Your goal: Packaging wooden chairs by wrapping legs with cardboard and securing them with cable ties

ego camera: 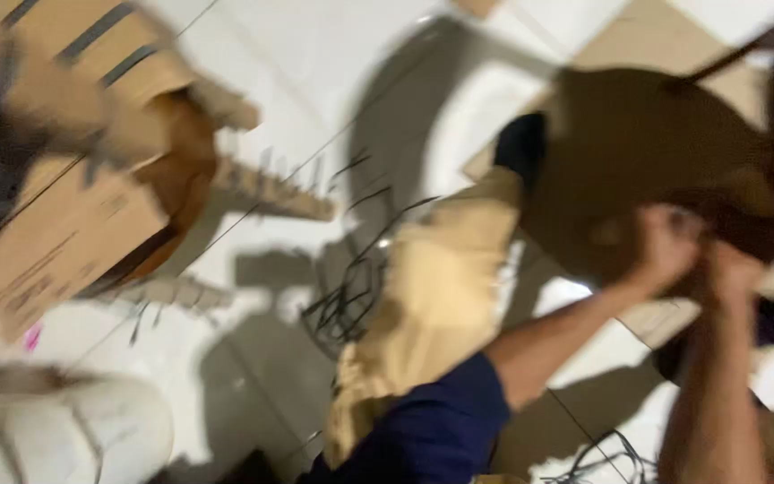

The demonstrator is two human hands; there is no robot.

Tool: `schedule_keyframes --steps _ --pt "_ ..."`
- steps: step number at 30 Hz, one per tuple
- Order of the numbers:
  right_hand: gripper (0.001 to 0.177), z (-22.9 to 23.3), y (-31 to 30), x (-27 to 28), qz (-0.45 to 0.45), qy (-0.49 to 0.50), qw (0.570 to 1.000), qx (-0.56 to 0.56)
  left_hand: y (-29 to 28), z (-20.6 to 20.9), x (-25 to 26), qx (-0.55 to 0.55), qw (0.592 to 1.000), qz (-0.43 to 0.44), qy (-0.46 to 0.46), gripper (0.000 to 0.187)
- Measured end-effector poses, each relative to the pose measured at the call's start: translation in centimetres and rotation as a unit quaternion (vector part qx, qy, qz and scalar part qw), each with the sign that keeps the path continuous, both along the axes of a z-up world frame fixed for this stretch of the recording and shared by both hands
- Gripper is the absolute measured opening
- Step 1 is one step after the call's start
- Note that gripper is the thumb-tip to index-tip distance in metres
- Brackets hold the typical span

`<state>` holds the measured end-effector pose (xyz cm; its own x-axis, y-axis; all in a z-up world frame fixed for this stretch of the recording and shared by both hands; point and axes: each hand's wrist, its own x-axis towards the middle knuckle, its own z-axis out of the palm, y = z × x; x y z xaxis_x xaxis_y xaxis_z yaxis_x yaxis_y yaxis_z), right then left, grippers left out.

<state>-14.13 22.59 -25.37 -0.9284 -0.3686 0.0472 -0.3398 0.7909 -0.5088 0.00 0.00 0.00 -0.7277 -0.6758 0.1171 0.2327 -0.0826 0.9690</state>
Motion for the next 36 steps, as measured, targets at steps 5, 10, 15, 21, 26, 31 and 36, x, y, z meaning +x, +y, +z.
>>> schedule_keyframes --steps 5,10,15,21,26,31,36 --pt "0.025 6.4 4.7 1.8 0.015 -0.178 0.942 -0.284 6.9 -2.9 -3.5 0.008 0.994 0.095 0.046 0.032" --pt "0.023 14.9 0.7 6.0 0.029 0.142 0.907 0.395 3.5 2.6 0.9 0.004 1.000 -0.017 -0.009 0.035" --pt "0.034 22.0 -5.4 9.9 -0.072 0.361 0.906 0.207 0.1 7.5 4.2 0.045 0.994 -0.092 0.031 0.021" --pt "0.022 34.4 -14.2 16.9 -0.050 0.313 0.948 -0.004 -2.0 9.1 5.8 -0.076 0.994 -0.065 -0.035 0.023" --pt "0.025 42.4 -18.9 21.4 -0.019 0.290 0.957 -0.013 -1.7 8.2 4.6 -0.098 0.992 -0.046 -0.063 0.024" --pt "0.015 43.4 -18.6 22.0 -0.012 0.333 0.943 0.018 -2.1 8.3 3.9 -0.096 0.992 -0.056 -0.065 0.030" --pt "0.016 45.0 -19.5 23.7 0.006 0.294 0.953 -0.073 -2.9 8.7 4.0 -0.159 0.984 -0.022 -0.083 0.030"
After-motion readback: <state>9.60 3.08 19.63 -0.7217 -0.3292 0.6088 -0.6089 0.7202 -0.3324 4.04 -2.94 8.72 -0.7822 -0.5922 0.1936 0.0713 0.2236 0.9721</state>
